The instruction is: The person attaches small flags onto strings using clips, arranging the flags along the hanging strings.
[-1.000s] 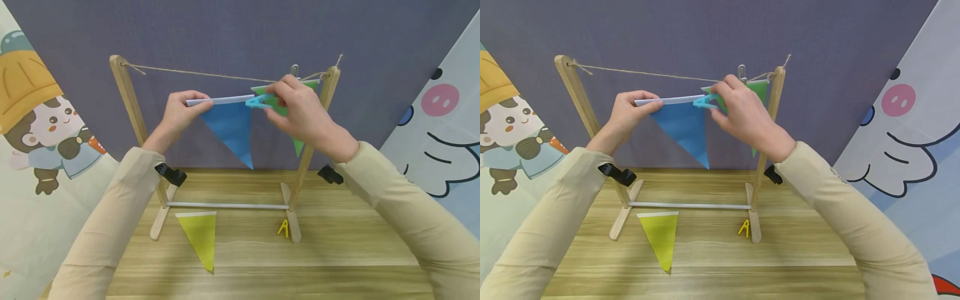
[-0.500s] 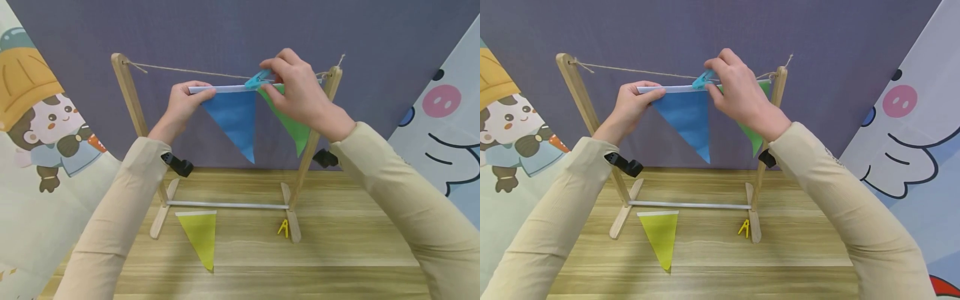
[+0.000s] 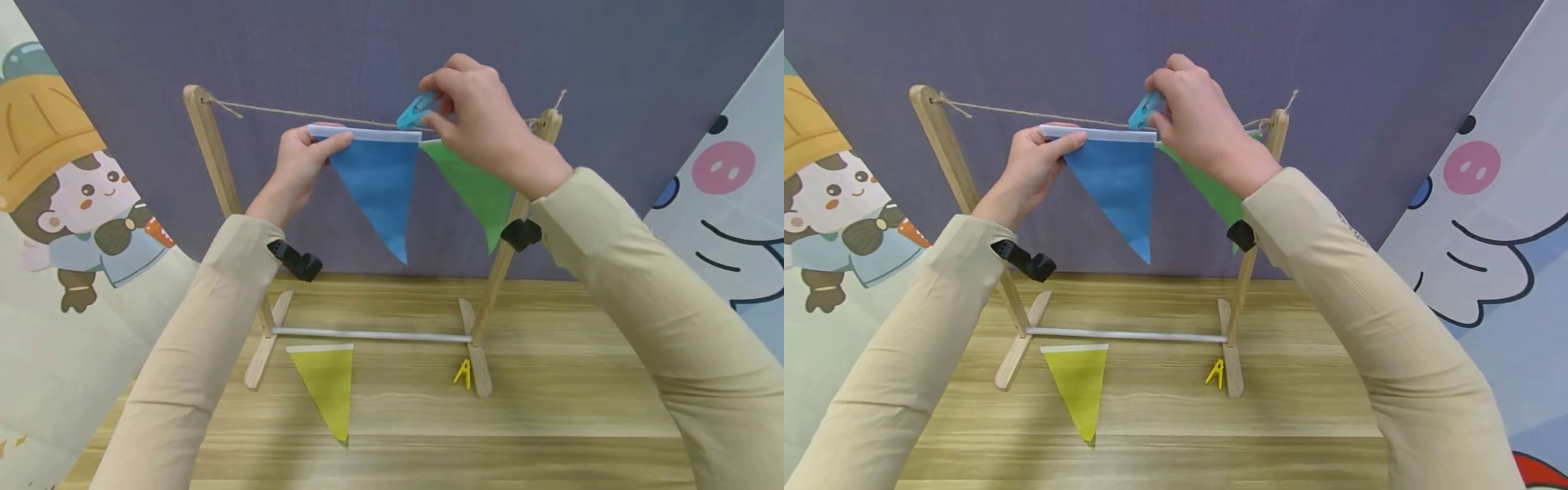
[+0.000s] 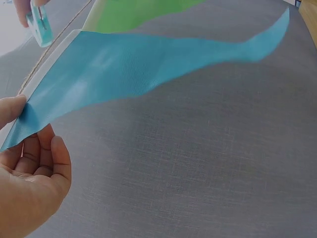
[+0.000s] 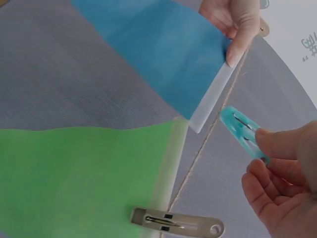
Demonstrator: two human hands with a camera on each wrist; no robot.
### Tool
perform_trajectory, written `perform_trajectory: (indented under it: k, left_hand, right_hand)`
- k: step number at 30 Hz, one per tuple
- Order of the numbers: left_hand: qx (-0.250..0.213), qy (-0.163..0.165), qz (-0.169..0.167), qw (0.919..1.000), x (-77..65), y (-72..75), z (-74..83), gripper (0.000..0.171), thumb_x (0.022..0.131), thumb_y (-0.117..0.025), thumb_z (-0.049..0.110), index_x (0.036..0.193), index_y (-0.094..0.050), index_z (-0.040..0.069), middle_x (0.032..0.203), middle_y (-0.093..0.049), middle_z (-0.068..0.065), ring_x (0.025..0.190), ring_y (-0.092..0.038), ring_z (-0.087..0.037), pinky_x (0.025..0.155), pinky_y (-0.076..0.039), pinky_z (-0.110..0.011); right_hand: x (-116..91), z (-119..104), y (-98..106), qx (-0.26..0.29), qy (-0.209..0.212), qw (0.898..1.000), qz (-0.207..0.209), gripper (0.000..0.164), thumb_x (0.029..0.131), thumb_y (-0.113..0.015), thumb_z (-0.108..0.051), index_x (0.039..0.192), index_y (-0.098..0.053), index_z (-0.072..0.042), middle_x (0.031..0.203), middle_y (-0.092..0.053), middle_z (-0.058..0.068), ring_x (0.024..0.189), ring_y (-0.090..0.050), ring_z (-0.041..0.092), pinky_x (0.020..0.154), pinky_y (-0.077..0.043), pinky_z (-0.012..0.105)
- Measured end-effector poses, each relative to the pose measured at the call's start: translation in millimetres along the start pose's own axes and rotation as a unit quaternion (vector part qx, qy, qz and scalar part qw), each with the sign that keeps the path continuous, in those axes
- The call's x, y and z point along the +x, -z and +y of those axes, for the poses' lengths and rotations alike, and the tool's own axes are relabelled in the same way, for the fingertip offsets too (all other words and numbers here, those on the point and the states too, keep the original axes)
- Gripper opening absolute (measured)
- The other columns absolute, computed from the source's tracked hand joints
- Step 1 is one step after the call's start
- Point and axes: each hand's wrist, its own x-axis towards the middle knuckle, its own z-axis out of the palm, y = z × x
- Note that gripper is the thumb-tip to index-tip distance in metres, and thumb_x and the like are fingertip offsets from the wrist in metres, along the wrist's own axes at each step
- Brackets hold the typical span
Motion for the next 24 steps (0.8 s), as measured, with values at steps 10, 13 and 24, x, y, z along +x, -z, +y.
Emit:
perform_trajectory:
  k: [10, 13, 24]
  left_hand:
    - [0.024, 0.008, 0.003, 0.9997, 2.4, -4.1, 2.7, 0.008, 0.083, -0.070, 0.004, 0.076, -0.072, 0.008, 0.064, -0.064, 0.003, 0.056, -0.054, -0.005, 0.058, -0.039, -0.020]
    - [0.029, 0.011, 0.005, 0.9995, 2.3, -4.3, 2.1, 0.007, 0.083, -0.070, 0.005, 0.077, -0.072, 0.008, 0.065, -0.064, 0.003, 0.058, -0.055, -0.006, 0.060, -0.040, -0.021]
    - [0.028, 0.012, 0.020, 0.9993, 1.2, -6.2, -1.4, 0.002, 0.084, -0.070, 0.007, 0.082, -0.072, 0.006, 0.068, -0.065, 0.002, 0.062, -0.058, -0.007, 0.067, -0.042, -0.023]
  right_hand:
    - [12.2, -6.1, -1.1, -0.012, -0.008, 0.999, -0.043, 0.025, 0.092, -0.055, 0.000, 0.115, -0.061, 0.009, 0.101, -0.056, 0.020, 0.087, -0.052, 0.026, 0.076, -0.044, 0.032]
    - [14.6, -7.1, -1.4, -0.017, -0.018, 0.998, -0.059, 0.025, 0.092, -0.055, 0.001, 0.115, -0.061, 0.008, 0.101, -0.055, 0.019, 0.088, -0.052, 0.026, 0.077, -0.045, 0.032]
    - [22.1, -7.5, -3.6, -0.037, -0.022, 0.996, -0.084, 0.024, 0.091, -0.056, 0.002, 0.113, -0.062, 0.010, 0.103, -0.058, 0.021, 0.090, -0.052, 0.027, 0.077, -0.045, 0.033]
